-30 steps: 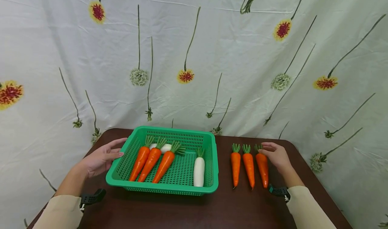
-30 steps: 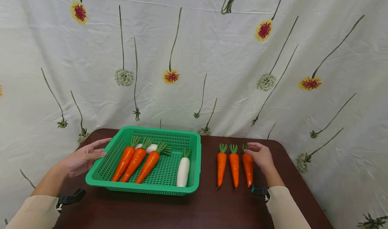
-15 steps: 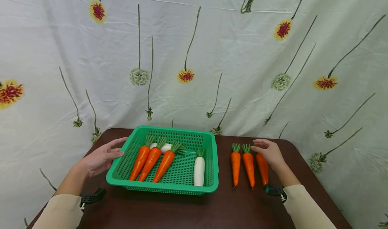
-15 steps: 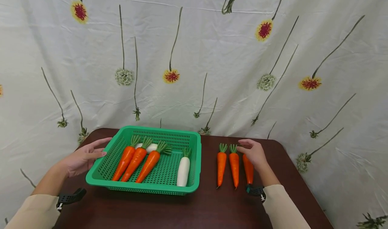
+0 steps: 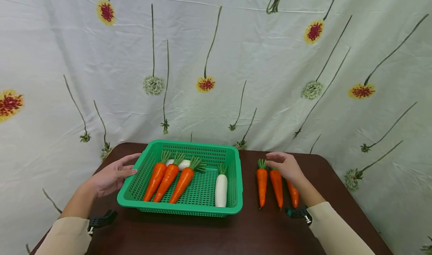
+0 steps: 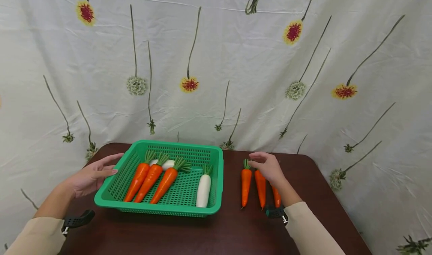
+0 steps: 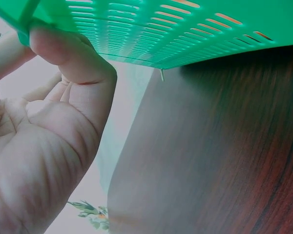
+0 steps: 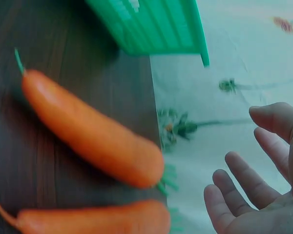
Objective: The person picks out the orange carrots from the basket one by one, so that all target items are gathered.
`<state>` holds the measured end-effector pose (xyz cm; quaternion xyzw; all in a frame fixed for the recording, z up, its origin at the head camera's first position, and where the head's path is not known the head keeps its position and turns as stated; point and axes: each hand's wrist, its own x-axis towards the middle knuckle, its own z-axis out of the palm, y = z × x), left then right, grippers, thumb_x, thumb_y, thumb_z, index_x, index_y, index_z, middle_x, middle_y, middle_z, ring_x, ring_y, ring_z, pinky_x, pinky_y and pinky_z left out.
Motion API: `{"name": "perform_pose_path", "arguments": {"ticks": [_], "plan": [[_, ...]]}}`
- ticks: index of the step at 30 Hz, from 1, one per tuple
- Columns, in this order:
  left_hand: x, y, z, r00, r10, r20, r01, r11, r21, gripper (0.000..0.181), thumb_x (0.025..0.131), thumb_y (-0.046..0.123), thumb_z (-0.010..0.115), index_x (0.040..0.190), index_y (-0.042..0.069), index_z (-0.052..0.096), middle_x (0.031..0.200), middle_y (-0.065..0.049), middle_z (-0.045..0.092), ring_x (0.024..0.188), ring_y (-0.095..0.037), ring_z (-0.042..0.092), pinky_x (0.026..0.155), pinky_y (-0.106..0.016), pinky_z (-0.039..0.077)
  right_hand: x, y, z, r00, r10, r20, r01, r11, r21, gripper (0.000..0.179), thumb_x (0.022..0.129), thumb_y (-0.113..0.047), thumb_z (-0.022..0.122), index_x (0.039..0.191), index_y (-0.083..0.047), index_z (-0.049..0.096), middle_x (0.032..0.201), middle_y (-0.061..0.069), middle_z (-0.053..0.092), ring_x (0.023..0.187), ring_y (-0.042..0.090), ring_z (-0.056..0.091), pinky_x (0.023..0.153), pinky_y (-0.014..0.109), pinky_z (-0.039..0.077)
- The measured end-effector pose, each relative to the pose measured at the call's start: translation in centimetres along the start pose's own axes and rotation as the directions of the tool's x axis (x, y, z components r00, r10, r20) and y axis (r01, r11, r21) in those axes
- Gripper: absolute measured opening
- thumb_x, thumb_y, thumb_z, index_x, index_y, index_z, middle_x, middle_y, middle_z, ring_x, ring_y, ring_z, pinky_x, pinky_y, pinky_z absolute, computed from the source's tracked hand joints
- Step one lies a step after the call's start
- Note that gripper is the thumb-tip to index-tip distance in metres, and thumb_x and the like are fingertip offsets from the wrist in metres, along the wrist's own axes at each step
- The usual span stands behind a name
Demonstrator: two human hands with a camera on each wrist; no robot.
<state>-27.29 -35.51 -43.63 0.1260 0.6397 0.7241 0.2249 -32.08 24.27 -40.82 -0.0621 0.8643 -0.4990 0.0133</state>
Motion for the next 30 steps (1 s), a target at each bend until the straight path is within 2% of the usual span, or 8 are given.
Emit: {"name": "perform_pose_path", "arguments": {"ticks": [5, 12, 16, 20, 24, 30], "plan": [[-0.1, 0.0, -0.1, 1.000, 0.004, 0.005, -0.004, 1.000, 0.002, 0.077, 0.108, 0.006, 0.047, 0.165, 0.015, -0.005, 0.135, 0.005, 0.065, 0.116, -0.025, 0.071, 0.095, -0.053, 0.058, -0.3, -1.4, 1.8, 0.997, -0.031, 0.064, 0.026, 0.997, 0.066, 0.039, 0.096, -0.026, 0.074, 0.130, -0.008, 0.069, 0.139, 0.017, 0.064, 0.126, 0.031, 0.059, 0.106, 0.048, 0.052], [-0.1, -0.1, -0.2, 0.999, 0.016, 0.028, -0.016, 1.000, -0.009, 0.078, 0.109, 0.004, 0.045, 0.165, 0.014, -0.009, 0.137, 0.003, 0.064, 0.117, -0.025, 0.071, 0.095, -0.052, 0.059, -0.3, -3.2, 4.4, 0.981, -0.085, 0.172, 0.057, 0.985, 0.162, 0.036, 0.094, -0.021, 0.076, 0.126, -0.006, 0.070, 0.136, 0.020, 0.064, 0.110, 0.023, 0.068, 0.099, 0.042, 0.059], [-0.1, -0.1, -0.2, 1.000, 0.014, 0.025, -0.013, 1.000, -0.007, 0.078, 0.109, 0.004, 0.044, 0.164, 0.014, -0.010, 0.136, 0.003, 0.065, 0.116, -0.025, 0.071, 0.095, -0.052, 0.059, -0.2, -4.4, 5.5, 0.965, -0.131, 0.229, 0.098, 0.984, 0.149, 0.038, 0.095, -0.022, 0.074, 0.129, -0.005, 0.068, 0.132, 0.017, 0.067, 0.113, 0.023, 0.067, 0.096, 0.038, 0.060], [0.0, -0.1, -0.1, 1.000, 0.011, 0.021, -0.011, 1.000, -0.002, 0.079, 0.109, 0.005, 0.044, 0.164, 0.013, -0.011, 0.135, 0.004, 0.065, 0.116, -0.025, 0.071, 0.095, -0.052, 0.059, 0.0, -5.3, 6.3, 0.964, -0.136, 0.229, 0.110, 0.986, 0.122, 0.040, 0.095, -0.022, 0.074, 0.131, -0.005, 0.067, 0.131, 0.013, 0.069, 0.118, 0.024, 0.064, 0.095, 0.036, 0.059], [0.0, -0.1, -0.1, 1.000, 0.008, 0.021, -0.008, 1.000, 0.009, 0.079, 0.109, 0.005, 0.045, 0.164, 0.013, -0.011, 0.135, 0.004, 0.065, 0.116, -0.025, 0.071, 0.095, -0.052, 0.059, 0.1, -6.2, 6.8, 0.962, -0.128, 0.239, 0.103, 0.988, 0.117, 0.041, 0.096, -0.022, 0.073, 0.132, -0.005, 0.067, 0.134, 0.015, 0.067, 0.118, 0.025, 0.064, 0.094, 0.037, 0.059], [0.0, 0.0, 0.0, 1.000, 0.007, 0.011, -0.007, 1.000, 0.017, 0.079, 0.109, 0.005, 0.046, 0.164, 0.013, -0.010, 0.134, 0.004, 0.065, 0.115, -0.025, 0.072, 0.094, -0.052, 0.059, 0.6, -7.7, 7.9, 0.930, -0.141, 0.340, 0.099, 0.986, 0.137, 0.043, 0.097, -0.024, 0.072, 0.135, -0.007, 0.065, 0.140, 0.020, 0.062, 0.115, 0.023, 0.068, 0.099, 0.041, 0.059]]}}
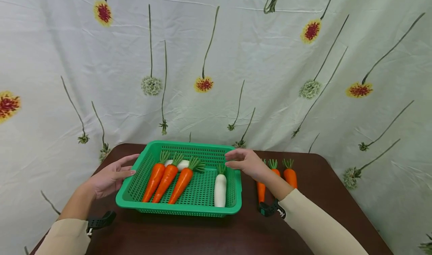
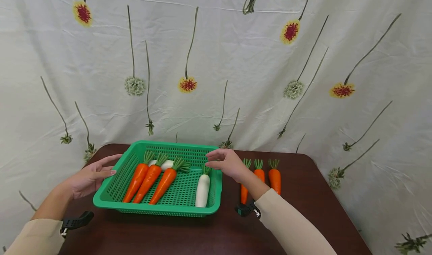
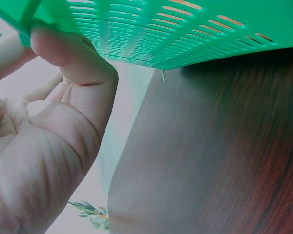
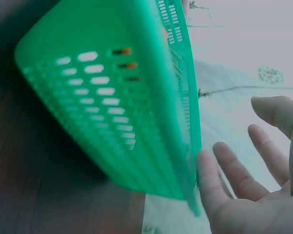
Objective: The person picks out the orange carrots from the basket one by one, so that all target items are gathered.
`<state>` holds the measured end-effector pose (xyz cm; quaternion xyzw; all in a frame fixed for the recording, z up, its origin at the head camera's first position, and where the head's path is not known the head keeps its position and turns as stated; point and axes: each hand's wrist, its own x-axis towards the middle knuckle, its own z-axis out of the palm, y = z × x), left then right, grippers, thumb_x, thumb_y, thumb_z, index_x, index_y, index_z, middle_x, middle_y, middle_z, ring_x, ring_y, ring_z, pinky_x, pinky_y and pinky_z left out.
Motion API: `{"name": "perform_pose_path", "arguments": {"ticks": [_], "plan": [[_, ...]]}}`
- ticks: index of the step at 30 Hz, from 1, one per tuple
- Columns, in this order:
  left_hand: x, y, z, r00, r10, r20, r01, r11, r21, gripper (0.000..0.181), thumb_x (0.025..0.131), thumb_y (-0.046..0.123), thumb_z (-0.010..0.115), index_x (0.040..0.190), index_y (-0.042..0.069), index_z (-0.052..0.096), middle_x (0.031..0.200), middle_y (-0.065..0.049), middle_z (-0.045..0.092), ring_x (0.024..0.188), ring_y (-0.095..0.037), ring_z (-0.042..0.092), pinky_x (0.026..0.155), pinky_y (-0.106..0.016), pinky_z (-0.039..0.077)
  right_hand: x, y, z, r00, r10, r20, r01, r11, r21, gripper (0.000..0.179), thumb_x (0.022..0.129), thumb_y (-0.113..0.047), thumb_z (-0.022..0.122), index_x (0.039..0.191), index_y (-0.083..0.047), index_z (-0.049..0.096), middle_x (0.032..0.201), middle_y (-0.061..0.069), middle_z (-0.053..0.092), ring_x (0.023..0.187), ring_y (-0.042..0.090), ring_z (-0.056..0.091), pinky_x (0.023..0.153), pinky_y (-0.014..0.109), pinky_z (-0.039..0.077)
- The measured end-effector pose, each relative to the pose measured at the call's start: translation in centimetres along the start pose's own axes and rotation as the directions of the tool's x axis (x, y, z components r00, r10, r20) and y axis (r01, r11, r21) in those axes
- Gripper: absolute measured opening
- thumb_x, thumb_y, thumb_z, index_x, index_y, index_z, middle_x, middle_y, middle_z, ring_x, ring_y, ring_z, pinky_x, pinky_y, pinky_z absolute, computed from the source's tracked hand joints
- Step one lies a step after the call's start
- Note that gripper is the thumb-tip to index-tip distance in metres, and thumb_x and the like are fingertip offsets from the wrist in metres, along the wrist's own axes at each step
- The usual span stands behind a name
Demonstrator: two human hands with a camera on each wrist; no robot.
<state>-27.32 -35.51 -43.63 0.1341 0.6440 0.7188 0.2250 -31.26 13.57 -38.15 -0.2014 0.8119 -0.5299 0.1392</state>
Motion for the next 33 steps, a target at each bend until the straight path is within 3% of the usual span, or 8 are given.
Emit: {"name": "perform_pose_path", "arguments": {"ticks": [7, 12, 19, 28, 33], "plan": [[0.0, 0.1, 0.1, 1.000, -0.001, -0.001, 0.001, 1.000, 0.000, 0.080, 0.109, 0.005, 0.046, 0.164, 0.012, -0.011, 0.134, 0.005, 0.065, 0.115, -0.024, 0.072, 0.094, -0.052, 0.059, 1.4, -1.3, 1.4, 0.994, 0.041, 0.098, -0.046, 0.998, 0.043, 0.043, 0.095, -0.019, 0.074, 0.136, -0.009, 0.065, 0.140, 0.017, 0.063, 0.120, 0.031, 0.067, 0.107, 0.052, 0.054], [0.0, 0.1, 0.2, 1.000, 0.000, 0.004, 0.000, 1.000, -0.007, 0.080, 0.109, 0.005, 0.045, 0.164, 0.013, -0.012, 0.134, 0.004, 0.065, 0.115, -0.024, 0.072, 0.095, -0.051, 0.059, 2.3, -2.1, 2.0, 0.985, 0.092, 0.145, -0.101, 0.994, 0.053, 0.043, 0.094, -0.022, 0.076, 0.135, -0.016, 0.066, 0.138, 0.012, 0.064, 0.120, 0.026, 0.068, 0.110, 0.052, 0.051], [-0.1, 0.0, -0.1, 1.000, 0.010, 0.017, -0.009, 1.000, -0.022, 0.078, 0.109, 0.005, 0.045, 0.165, 0.016, -0.008, 0.136, 0.003, 0.065, 0.116, -0.027, 0.071, 0.094, -0.054, 0.059, 3.9, -3.3, 3.3, 0.969, 0.133, 0.208, -0.146, 0.988, 0.046, 0.043, 0.096, -0.022, 0.073, 0.137, -0.015, 0.064, 0.145, 0.017, 0.059, 0.126, 0.026, 0.064, 0.113, 0.054, 0.048], [-0.2, 0.0, -0.3, 0.999, 0.024, 0.032, -0.023, 0.999, -0.036, 0.077, 0.109, 0.003, 0.043, 0.164, 0.014, -0.009, 0.137, 0.002, 0.065, 0.116, -0.027, 0.071, 0.094, -0.053, 0.059, 5.9, -4.6, 5.5, 0.959, 0.164, 0.233, -0.187, 0.979, 0.082, 0.052, 0.094, -0.018, 0.075, 0.143, -0.008, 0.059, 0.130, 0.011, 0.070, 0.136, 0.038, 0.056, 0.114, 0.051, 0.048], [-0.1, -0.1, -0.2, 0.999, 0.025, 0.034, -0.023, 0.999, -0.038, 0.076, 0.109, 0.002, 0.043, 0.164, 0.015, -0.007, 0.137, 0.002, 0.065, 0.116, -0.026, 0.071, 0.094, -0.051, 0.059, 7.1, -4.3, 6.8, 0.955, 0.202, 0.216, -0.226, 0.969, 0.097, 0.052, 0.092, -0.015, 0.077, 0.141, -0.006, 0.061, 0.147, 0.016, 0.057, 0.136, 0.042, 0.054, 0.113, 0.054, 0.047]]}}
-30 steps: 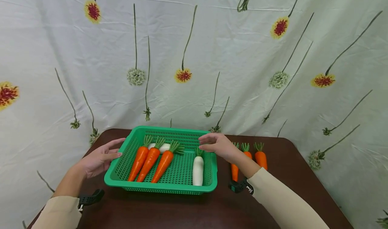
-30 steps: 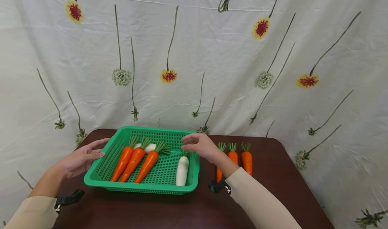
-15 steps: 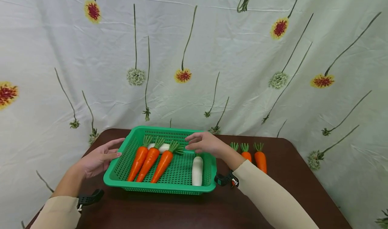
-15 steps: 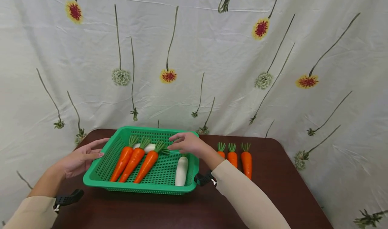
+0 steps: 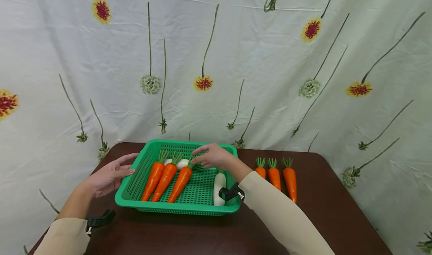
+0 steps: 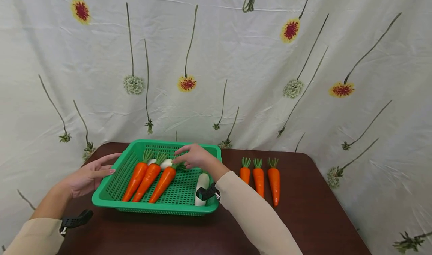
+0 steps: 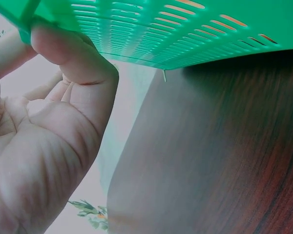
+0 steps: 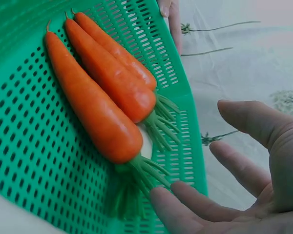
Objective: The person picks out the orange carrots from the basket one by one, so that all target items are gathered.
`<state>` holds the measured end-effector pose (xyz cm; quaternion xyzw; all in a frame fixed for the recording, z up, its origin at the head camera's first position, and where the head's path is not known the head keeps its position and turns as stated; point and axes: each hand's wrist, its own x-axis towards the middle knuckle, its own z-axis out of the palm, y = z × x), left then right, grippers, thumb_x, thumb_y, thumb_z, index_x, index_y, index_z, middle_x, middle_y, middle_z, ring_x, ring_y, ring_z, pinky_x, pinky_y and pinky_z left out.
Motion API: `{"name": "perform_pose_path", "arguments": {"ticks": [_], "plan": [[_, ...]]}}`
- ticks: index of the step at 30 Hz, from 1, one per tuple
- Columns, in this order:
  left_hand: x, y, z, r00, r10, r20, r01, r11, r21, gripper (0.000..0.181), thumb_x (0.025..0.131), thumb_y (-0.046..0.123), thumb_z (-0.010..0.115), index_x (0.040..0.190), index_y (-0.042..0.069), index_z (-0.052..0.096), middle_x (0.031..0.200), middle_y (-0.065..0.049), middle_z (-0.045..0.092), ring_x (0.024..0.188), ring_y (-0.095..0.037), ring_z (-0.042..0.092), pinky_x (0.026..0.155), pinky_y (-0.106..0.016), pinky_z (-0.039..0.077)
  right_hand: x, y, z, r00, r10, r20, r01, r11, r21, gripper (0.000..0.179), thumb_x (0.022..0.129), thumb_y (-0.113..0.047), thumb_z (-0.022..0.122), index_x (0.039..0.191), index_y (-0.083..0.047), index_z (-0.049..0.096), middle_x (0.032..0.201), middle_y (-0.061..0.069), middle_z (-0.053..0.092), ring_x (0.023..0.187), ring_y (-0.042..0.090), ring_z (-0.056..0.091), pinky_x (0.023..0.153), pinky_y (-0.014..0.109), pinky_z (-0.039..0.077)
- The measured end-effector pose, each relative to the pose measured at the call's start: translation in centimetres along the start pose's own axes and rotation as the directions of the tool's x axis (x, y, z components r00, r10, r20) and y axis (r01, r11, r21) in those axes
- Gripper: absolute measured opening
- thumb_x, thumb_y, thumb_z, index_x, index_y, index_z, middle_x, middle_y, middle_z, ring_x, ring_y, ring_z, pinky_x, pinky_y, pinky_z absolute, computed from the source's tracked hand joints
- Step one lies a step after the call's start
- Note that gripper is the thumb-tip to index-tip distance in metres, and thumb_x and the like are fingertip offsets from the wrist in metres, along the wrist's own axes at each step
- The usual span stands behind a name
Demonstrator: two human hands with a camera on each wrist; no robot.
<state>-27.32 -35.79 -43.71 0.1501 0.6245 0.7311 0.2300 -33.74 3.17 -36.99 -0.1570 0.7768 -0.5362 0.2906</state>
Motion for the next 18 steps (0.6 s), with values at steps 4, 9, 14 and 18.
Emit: {"name": "perform_pose_path", "arguments": {"ticks": [4, 9, 14, 18], "plan": [[0.0, 0.1, -0.1, 1.000, -0.003, 0.002, 0.004, 1.000, -0.002, 0.075, 0.109, 0.003, 0.043, 0.165, 0.016, -0.006, 0.137, 0.002, 0.065, 0.116, -0.026, 0.071, 0.095, -0.051, 0.059, 1.3, 0.2, 1.0, 0.998, 0.059, -0.016, -0.059, 0.998, -0.016, 0.051, 0.090, -0.014, 0.079, 0.139, -0.008, 0.064, 0.159, 0.016, 0.041, 0.132, 0.045, 0.055, 0.110, 0.054, 0.050], [0.0, 0.2, -0.1, 1.000, -0.008, -0.002, 0.008, 1.000, 0.012, 0.076, 0.109, 0.003, 0.043, 0.165, 0.016, -0.007, 0.136, 0.003, 0.064, 0.116, -0.026, 0.071, 0.094, -0.052, 0.059, 2.5, 0.5, 2.3, 0.991, 0.137, -0.008, -0.137, 0.988, -0.066, 0.050, 0.089, -0.017, 0.080, 0.137, -0.011, 0.065, 0.156, 0.018, 0.045, 0.134, 0.043, 0.054, 0.108, 0.053, 0.052], [0.0, 0.2, 0.1, 1.000, -0.022, -0.018, 0.023, 0.999, 0.025, 0.078, 0.109, 0.004, 0.044, 0.165, 0.016, -0.008, 0.136, 0.003, 0.064, 0.115, -0.025, 0.071, 0.094, -0.052, 0.059, 3.5, 0.8, 3.1, 0.980, 0.195, 0.023, -0.193, 0.978, -0.081, 0.053, 0.088, -0.015, 0.081, 0.138, -0.011, 0.063, 0.149, 0.020, 0.052, 0.131, 0.041, 0.057, 0.104, 0.051, 0.055], [0.0, 0.1, 0.1, 0.999, -0.025, -0.022, 0.025, 0.999, 0.021, 0.080, 0.109, 0.005, 0.045, 0.164, 0.015, -0.011, 0.136, 0.003, 0.064, 0.116, -0.025, 0.071, 0.095, -0.052, 0.059, 4.2, 1.1, 3.3, 0.976, 0.217, 0.024, -0.215, 0.973, -0.083, 0.055, 0.088, -0.011, 0.081, 0.140, -0.011, 0.062, 0.143, 0.021, 0.056, 0.124, 0.040, 0.062, 0.101, 0.047, 0.058]]}}
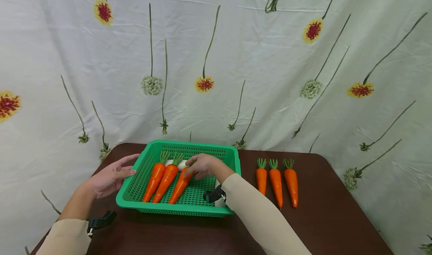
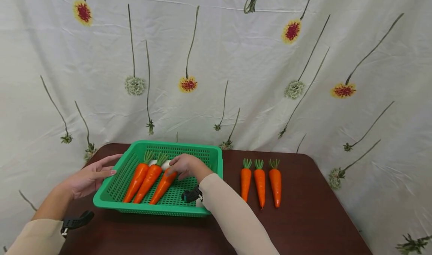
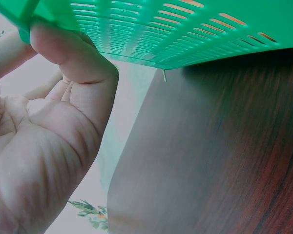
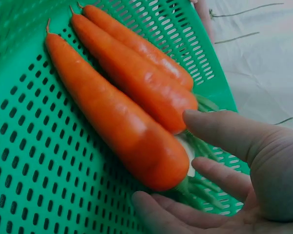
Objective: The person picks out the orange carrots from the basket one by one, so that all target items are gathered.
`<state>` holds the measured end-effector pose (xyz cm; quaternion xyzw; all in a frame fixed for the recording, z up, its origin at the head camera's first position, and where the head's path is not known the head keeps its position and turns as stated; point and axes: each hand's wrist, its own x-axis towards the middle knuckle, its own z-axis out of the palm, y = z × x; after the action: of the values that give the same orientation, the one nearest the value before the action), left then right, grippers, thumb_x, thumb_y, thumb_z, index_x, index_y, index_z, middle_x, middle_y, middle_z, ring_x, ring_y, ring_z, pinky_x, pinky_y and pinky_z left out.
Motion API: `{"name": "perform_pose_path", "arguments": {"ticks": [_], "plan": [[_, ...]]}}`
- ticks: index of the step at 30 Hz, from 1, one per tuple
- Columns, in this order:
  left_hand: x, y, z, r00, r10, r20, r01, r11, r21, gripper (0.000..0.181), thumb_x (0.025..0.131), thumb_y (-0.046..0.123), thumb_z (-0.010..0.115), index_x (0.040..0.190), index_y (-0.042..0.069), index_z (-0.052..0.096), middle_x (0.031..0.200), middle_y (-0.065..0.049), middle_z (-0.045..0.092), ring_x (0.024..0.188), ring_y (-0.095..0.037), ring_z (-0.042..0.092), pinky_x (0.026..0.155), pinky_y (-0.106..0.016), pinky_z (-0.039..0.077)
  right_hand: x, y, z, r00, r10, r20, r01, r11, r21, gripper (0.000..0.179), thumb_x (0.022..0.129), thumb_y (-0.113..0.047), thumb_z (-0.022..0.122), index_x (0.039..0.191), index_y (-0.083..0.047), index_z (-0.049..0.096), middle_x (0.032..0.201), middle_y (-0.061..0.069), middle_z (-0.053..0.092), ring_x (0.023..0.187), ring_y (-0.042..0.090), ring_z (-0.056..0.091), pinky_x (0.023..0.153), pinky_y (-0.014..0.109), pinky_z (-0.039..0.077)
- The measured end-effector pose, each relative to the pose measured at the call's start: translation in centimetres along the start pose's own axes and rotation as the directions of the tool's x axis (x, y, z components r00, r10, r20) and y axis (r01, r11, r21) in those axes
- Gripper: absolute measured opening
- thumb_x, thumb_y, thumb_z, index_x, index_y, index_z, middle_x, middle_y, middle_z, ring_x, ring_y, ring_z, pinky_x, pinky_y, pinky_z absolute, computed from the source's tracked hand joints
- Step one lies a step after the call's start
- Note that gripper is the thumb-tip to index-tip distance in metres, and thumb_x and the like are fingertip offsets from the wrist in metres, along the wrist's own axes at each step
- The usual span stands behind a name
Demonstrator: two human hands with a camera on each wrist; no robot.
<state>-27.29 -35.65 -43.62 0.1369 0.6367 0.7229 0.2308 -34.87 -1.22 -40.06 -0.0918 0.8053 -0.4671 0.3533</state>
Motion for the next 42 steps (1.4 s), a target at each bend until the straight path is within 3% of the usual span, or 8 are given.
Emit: {"name": "perform_pose_path", "arguments": {"ticks": [14, 29, 42], "plan": [[0.0, -0.3, -0.1, 1.000, 0.003, 0.011, -0.003, 1.000, -0.017, 0.079, 0.109, 0.004, 0.045, 0.165, 0.017, -0.009, 0.137, 0.003, 0.063, 0.117, -0.026, 0.070, 0.095, -0.053, 0.059, 0.9, 0.9, 0.4, 0.999, -0.003, 0.041, 0.001, 0.998, 0.060, 0.056, 0.088, -0.001, 0.078, 0.140, -0.007, 0.060, 0.126, 0.014, 0.065, 0.109, 0.030, 0.069, 0.101, 0.044, 0.059], [0.1, -0.2, 0.2, 1.000, -0.002, 0.008, 0.002, 1.000, -0.013, 0.077, 0.109, 0.004, 0.044, 0.165, 0.016, -0.007, 0.136, 0.003, 0.065, 0.116, -0.026, 0.071, 0.095, -0.053, 0.059, -0.5, 0.9, -0.1, 0.998, -0.059, -0.027, 0.062, 0.990, 0.124, 0.050, 0.086, 0.000, 0.080, 0.133, -0.005, 0.064, 0.106, 0.015, 0.071, 0.093, 0.030, 0.074, 0.096, 0.050, 0.060], [0.0, 0.0, 0.2, 1.000, 0.010, 0.022, -0.010, 1.000, -0.026, 0.075, 0.109, 0.003, 0.044, 0.164, 0.016, -0.005, 0.137, 0.000, 0.065, 0.117, -0.028, 0.071, 0.095, -0.055, 0.058, -2.8, 1.0, -2.7, 0.988, -0.156, -0.015, 0.152, 0.928, 0.339, 0.058, 0.090, 0.005, 0.072, 0.145, -0.001, 0.053, 0.123, 0.020, 0.063, 0.104, 0.035, 0.073, 0.105, 0.059, 0.052]]}}
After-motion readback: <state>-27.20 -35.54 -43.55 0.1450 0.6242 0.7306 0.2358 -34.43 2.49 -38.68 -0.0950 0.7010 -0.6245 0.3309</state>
